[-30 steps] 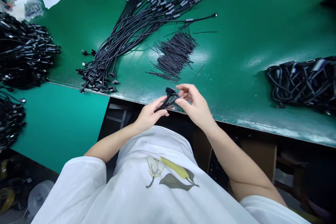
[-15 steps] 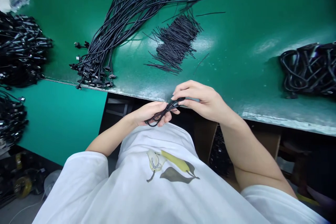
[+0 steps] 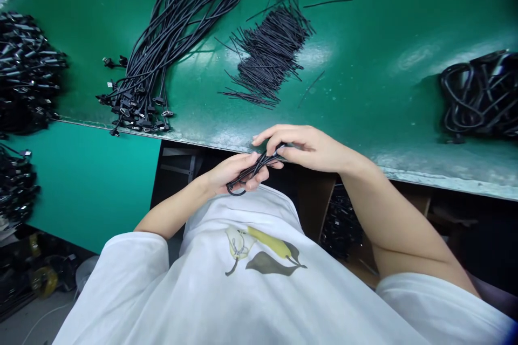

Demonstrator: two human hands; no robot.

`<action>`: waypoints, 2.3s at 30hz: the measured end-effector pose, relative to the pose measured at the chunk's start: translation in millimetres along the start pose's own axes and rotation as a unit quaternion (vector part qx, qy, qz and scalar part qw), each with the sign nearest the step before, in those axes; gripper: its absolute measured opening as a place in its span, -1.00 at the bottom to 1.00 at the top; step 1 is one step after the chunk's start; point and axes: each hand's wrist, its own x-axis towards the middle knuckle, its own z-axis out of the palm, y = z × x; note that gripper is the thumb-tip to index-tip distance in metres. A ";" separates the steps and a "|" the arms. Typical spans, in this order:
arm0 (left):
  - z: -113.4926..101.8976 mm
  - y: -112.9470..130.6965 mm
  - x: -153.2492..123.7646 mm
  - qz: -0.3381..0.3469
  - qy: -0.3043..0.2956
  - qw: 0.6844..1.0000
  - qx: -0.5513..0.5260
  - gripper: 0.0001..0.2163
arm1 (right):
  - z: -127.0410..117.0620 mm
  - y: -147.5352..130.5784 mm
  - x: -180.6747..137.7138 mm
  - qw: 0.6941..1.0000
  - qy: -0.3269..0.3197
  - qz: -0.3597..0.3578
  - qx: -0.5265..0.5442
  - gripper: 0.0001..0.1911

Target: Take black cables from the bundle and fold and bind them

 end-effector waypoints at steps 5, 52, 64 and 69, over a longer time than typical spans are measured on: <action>6.4 9.3 -0.5 0.033 0.012 0.998 -0.048 -0.54 | 8.4 6.0 -0.6 0.986 0.164 0.022 -0.009 -0.83; 3.2 -9.4 -19.5 0.128 0.038 0.981 0.142 -0.49 | 40.2 19.1 12.8 0.896 0.304 0.222 0.237 -0.63; -4.1 -15.4 -13.7 0.135 0.060 0.986 0.077 -0.54 | 20.7 6.9 16.5 0.907 0.283 0.196 0.242 -0.53; -7.7 -15.4 -12.4 0.129 0.054 0.986 0.087 -0.50 | 40.4 17.4 18.9 0.917 0.287 0.160 0.226 -0.41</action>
